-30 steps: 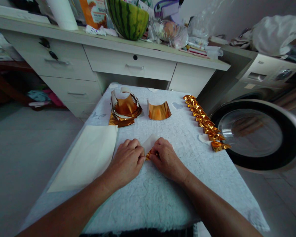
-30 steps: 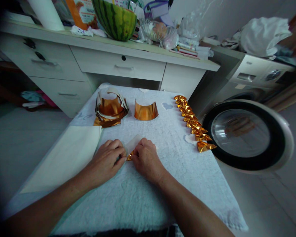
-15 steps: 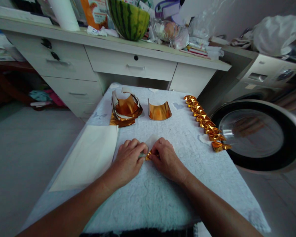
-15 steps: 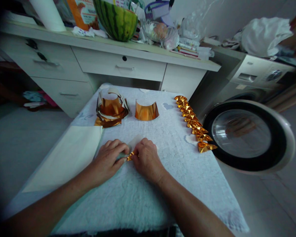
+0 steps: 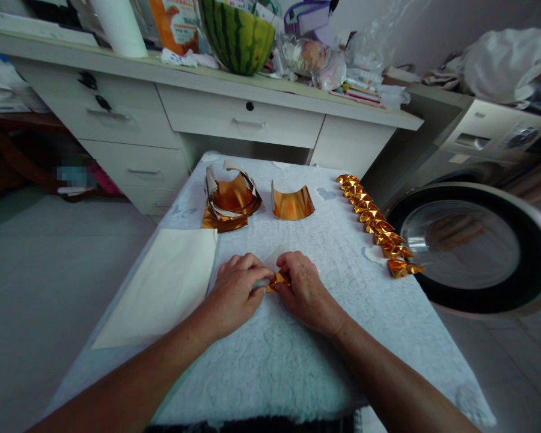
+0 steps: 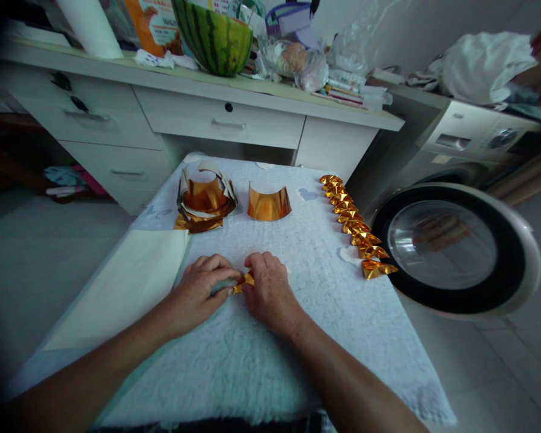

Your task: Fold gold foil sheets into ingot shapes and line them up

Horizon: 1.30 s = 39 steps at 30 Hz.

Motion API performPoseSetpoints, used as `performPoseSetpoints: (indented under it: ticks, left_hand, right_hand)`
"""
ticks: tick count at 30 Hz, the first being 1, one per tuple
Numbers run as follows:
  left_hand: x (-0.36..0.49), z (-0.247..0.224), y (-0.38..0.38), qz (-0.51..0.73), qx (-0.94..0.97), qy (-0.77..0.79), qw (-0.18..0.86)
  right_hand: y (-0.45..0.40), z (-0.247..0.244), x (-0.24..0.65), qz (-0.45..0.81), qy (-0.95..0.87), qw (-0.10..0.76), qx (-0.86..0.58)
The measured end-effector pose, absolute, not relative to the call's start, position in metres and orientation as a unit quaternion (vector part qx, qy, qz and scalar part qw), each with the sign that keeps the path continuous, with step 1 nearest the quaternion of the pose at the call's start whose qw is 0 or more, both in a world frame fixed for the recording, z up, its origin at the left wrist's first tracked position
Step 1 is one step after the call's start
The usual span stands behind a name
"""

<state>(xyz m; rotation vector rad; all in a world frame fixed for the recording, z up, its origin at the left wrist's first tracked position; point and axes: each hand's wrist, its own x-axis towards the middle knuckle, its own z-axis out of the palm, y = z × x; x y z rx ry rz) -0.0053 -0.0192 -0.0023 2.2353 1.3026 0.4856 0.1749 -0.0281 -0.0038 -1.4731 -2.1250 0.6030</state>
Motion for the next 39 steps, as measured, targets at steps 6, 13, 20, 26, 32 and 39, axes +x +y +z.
performPoseSetpoints:
  ticks: [6, 13, 20, 26, 32, 39]
  left_hand:
    - [-0.0050, -0.0024, -0.0180, 0.176, 0.824, 0.477, 0.251]
    - [-0.0054, -0.0048, -0.0159, 0.173, 0.826, 0.479, 0.242]
    - [-0.0034, -0.0036, -0.0167, 0.172, 0.821, 0.488, 0.241]
    - [-0.0052, -0.0056, -0.0163, 0.174, 0.826, 0.477, 0.245]
    - [-0.0073, -0.0060, -0.0157, 0.170, 0.832, 0.467, 0.248]
    - [-0.0071, -0.0052, -0.0138, 0.164, 0.830, 0.471, 0.249]
  right_hand:
    - [-0.0283, -0.0057, 0.1753, 0.223, -0.779, 0.230, -0.539]
    - [-0.0281, -0.0071, 0.1756, 0.218, -0.782, 0.233, -0.536]
    - [-0.0283, -0.0055, 0.1750, 0.221, -0.779, 0.233, -0.539]
    - [-0.0278, -0.0055, 0.1751, 0.221, -0.778, 0.237, -0.539]
    - [-0.0285, -0.0033, 0.1747, 0.228, -0.774, 0.238, -0.541]
    - [-0.0289, -0.0028, 0.1736, 0.227, -0.765, 0.247, -0.550]
